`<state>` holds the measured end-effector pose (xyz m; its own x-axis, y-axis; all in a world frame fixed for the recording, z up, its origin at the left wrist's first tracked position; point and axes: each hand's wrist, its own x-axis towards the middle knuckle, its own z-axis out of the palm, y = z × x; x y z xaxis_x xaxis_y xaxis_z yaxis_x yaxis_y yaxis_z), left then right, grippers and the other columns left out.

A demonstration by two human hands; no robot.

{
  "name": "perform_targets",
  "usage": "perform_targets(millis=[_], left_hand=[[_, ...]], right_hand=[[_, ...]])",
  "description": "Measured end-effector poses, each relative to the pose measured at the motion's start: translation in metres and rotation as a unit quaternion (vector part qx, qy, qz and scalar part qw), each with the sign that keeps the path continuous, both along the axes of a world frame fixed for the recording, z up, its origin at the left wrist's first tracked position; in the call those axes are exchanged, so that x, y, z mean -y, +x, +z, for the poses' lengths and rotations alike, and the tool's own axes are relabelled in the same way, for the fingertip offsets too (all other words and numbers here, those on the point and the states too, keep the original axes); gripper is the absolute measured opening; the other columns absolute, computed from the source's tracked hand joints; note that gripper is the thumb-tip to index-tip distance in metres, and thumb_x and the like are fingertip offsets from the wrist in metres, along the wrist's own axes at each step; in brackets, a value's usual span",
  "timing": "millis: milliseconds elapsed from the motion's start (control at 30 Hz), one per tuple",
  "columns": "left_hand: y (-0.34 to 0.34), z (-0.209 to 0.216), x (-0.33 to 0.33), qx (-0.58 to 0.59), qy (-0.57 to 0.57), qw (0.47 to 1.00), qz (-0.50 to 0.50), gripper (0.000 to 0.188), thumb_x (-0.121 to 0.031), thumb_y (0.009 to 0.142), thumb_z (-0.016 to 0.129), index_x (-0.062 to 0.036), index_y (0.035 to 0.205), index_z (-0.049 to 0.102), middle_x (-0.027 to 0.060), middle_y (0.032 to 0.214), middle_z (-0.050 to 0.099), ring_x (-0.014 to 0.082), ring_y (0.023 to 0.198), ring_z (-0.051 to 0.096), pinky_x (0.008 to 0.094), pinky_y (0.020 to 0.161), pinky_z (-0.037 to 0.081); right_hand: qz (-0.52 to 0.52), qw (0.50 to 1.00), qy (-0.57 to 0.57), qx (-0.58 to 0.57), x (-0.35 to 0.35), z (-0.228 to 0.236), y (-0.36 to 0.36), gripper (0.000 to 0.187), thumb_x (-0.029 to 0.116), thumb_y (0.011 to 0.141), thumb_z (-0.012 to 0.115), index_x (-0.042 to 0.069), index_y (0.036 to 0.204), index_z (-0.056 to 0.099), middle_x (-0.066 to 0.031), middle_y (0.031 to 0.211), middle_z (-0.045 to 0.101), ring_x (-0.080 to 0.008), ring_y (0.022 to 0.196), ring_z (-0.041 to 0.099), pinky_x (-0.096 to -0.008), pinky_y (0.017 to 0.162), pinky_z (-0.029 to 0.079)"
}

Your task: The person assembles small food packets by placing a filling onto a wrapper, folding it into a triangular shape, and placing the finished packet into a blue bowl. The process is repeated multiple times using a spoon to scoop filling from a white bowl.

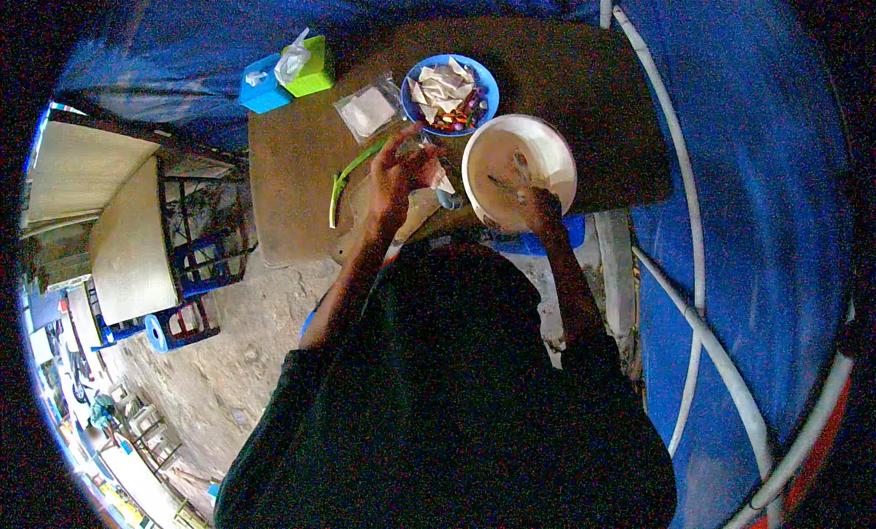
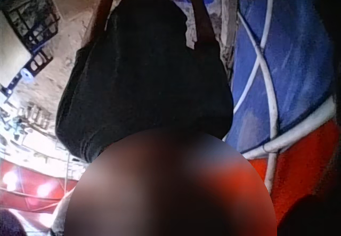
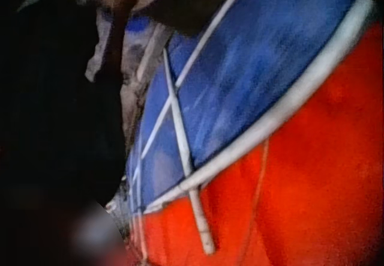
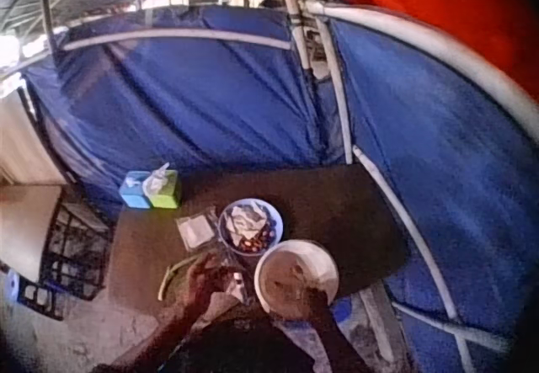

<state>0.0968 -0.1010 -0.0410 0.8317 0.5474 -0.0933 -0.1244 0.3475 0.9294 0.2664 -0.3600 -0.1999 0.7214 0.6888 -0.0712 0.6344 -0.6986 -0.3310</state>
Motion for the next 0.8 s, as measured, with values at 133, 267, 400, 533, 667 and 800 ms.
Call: perform_targets(millis=[133, 267, 400, 533, 667, 800], left_hand=[[0.006, 0.023, 0.000, -0.051, -0.031, 0.998, -0.002, 0.045, -0.009, 0.089, 0.058, -0.0047, 0.132, 0.045, 0.0123, 0.093, 0.068, 0.0164, 0.075, 0.065, 0.0287, 0.064, 0.052], [0.010, 0.036, 0.003, -0.072, 0.051, 0.996, -0.032, 0.045, -0.004, 0.085, 0.063, -0.0038, 0.127, 0.047, 0.0091, 0.082, 0.067, 0.0138, 0.069, 0.063, 0.0266, 0.059, 0.051], [0.009, 0.046, 0.009, -0.061, 0.070, 0.994, -0.063, 0.047, -0.003, 0.082, 0.067, -0.0032, 0.125, 0.047, 0.0081, 0.079, 0.067, 0.0128, 0.066, 0.063, 0.0246, 0.056, 0.049], [0.007, 0.051, 0.011, -0.088, 0.179, 0.976, -0.091, 0.047, -0.002, 0.082, 0.067, -0.0030, 0.125, 0.048, 0.0084, 0.082, 0.067, 0.0136, 0.069, 0.064, 0.0250, 0.059, 0.050], [0.004, 0.045, 0.008, -0.055, 0.122, 0.986, -0.098, 0.039, -0.003, 0.081, 0.067, -0.0022, 0.118, 0.054, 0.0093, 0.085, 0.067, 0.0151, 0.073, 0.064, 0.0268, 0.064, 0.051], [-0.003, 0.040, -0.006, -0.078, 0.060, 0.983, -0.152, 0.024, -0.011, 0.088, 0.059, -0.0014, 0.109, 0.061, 0.0087, 0.093, 0.066, 0.0163, 0.085, 0.063, 0.0291, 0.070, 0.052]], right_hand=[[0.058, 0.993, 0.103, 0.010, -0.021, 0.040, -0.009, 0.036, 0.032, 0.080, 0.068, 0.002, 0.099, 0.066, -0.0178, 0.097, 0.067, -0.0330, 0.086, 0.065, -0.0405, 0.080, 0.051], [-0.023, 0.893, 0.377, -0.245, -0.078, 0.131, -0.038, 0.031, 0.027, 0.083, 0.068, 0.000, 0.099, 0.066, -0.0089, 0.093, 0.068, -0.0183, 0.077, 0.065, -0.0295, 0.071, 0.051], [-0.016, 0.849, 0.389, -0.356, -0.109, 0.195, -0.054, 0.024, 0.021, 0.084, 0.069, 0.000, 0.094, 0.066, -0.0013, 0.080, 0.064, -0.0057, 0.060, 0.052, -0.0206, 0.058, 0.043], [-0.074, 0.821, 0.332, -0.459, -0.116, 0.210, -0.056, 0.016, 0.017, 0.083, 0.068, 0.002, 0.087, 0.068, -0.0008, 0.072, 0.063, -0.0069, 0.060, 0.055, -0.0200, 0.056, 0.043], [-0.054, 0.838, 0.324, -0.435, -0.113, 0.209, -0.053, 0.017, 0.016, 0.083, 0.067, 0.000, 0.089, 0.068, -0.0036, 0.076, 0.066, -0.0096, 0.066, 0.061, -0.0218, 0.062, 0.049], [-0.015, 0.816, 0.341, -0.467, -0.106, 0.217, -0.049, 0.021, 0.015, 0.084, 0.066, -0.003, 0.094, 0.068, -0.0083, 0.080, 0.068, -0.0129, 0.070, 0.065, -0.0248, 0.066, 0.051]])
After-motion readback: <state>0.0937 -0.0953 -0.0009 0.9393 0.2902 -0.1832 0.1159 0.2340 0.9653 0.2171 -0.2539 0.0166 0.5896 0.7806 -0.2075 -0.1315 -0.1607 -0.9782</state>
